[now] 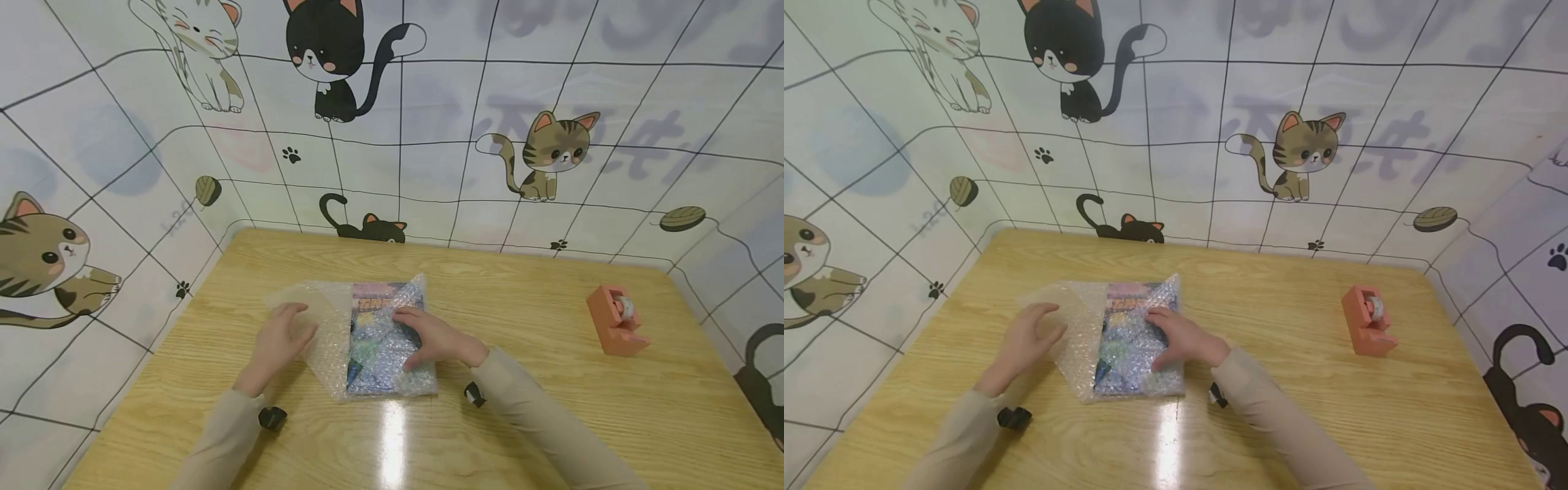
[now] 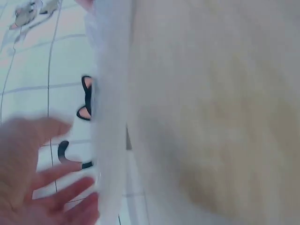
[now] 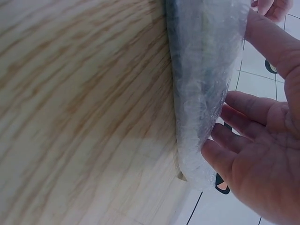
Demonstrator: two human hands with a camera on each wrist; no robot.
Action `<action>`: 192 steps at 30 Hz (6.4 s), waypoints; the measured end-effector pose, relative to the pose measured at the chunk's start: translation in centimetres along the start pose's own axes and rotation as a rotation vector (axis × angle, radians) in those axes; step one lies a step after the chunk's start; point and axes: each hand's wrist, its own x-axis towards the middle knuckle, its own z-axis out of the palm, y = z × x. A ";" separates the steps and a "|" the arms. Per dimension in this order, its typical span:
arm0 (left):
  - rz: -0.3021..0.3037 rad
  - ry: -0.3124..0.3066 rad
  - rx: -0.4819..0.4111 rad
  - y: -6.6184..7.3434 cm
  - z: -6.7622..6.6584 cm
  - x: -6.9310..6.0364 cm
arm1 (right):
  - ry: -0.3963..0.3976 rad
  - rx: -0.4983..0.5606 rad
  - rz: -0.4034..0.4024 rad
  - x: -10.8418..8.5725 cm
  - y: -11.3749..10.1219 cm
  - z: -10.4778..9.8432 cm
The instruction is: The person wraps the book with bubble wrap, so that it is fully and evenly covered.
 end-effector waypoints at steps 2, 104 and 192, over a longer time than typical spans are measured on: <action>-0.113 0.078 0.028 -0.7 -0.6 -0.4 | 0.000 -0.005 -0.001 0.0 0.0 0.0; 0.168 -0.268 -0.387 8.0 6.5 6.0 | 0.057 -0.062 0.001 -1.1 1.3 -0.3; 0.275 -0.495 0.045 7.7 5.4 3.2 | 0.585 0.370 0.971 -27.6 13.1 -10.4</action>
